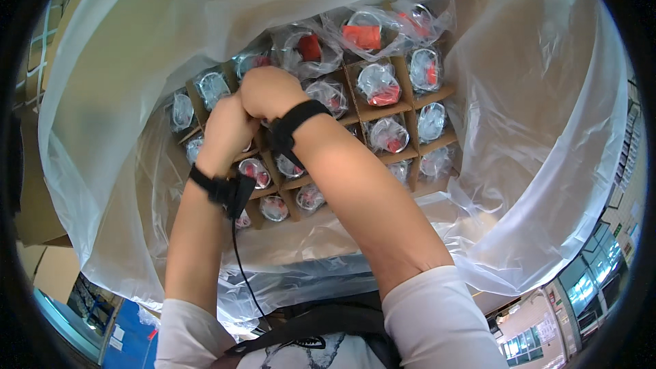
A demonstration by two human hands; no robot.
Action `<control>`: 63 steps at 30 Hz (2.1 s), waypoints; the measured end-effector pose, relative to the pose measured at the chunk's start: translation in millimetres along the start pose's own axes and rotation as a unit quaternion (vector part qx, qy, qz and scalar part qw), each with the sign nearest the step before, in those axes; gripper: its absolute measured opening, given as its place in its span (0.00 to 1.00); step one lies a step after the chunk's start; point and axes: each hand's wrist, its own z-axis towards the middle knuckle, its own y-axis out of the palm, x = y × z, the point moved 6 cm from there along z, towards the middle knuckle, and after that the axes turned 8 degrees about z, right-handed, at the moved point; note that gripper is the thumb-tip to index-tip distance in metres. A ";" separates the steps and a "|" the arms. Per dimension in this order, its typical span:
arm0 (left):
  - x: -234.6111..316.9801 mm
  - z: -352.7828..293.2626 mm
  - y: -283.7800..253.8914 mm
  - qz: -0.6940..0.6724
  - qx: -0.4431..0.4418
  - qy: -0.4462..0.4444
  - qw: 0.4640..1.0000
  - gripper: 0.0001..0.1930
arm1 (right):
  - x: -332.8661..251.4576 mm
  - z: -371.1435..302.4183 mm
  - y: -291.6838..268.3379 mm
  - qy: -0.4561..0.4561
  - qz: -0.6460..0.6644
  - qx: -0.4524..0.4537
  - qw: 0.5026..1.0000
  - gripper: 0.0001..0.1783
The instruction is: The person places small red items into clear plastic bags and arranges them into a cardboard box lined with a plastic bag. They then place a cardboard divider on top of the items and close the box flaps.
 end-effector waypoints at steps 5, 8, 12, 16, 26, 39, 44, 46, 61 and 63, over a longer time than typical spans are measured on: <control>-15.6 4.3 0.9 0.050 -0.078 -0.064 0.994 0.36 | 4.4 18.1 17.1 -0.005 -0.061 0.061 0.996 0.15; -33.6 19.0 24.3 0.109 -0.124 -0.087 0.982 0.36 | 7.5 -9.1 13.3 -0.086 0.096 0.185 0.974 0.13; -17.5 15.0 7.9 0.117 -0.121 -0.132 0.977 0.30 | 37.8 -98.6 10.0 -0.033 0.258 0.327 0.909 0.18; 28.8 12.1 -23.1 -0.030 -0.002 -0.099 0.995 0.25 | 51.2 -106.1 -37.3 -0.112 0.148 0.509 0.840 0.20; 74.3 49.8 12.6 -0.023 -0.130 -0.052 0.990 0.24 | 77.2 -36.2 -75.2 -0.084 0.093 0.349 0.929 0.13; 73.8 28.7 -7.1 0.040 -0.032 -0.089 0.995 0.14 | 73.9 15.4 -41.6 0.029 0.095 -0.001 0.995 0.22; 69.8 43.3 5.2 0.114 -0.104 -0.082 0.985 0.26 | 70.8 -84.1 -49.5 -0.164 0.366 0.227 0.887 0.21; 82.5 48.2 -1.3 0.111 -0.100 -0.074 0.986 0.27 | 124.9 -108.4 -39.6 -0.074 0.372 0.345 0.859 0.22; 174.2 93.3 23.6 -0.035 -0.155 -0.042 0.986 0.28 | 142.5 -52.4 -152.5 0.023 -0.005 0.222 0.975 0.10; 165.9 98.0 31.6 0.033 -0.204 -0.083 0.975 0.19 | 133.6 -80.1 -150.0 -0.047 0.050 0.332 0.941 0.08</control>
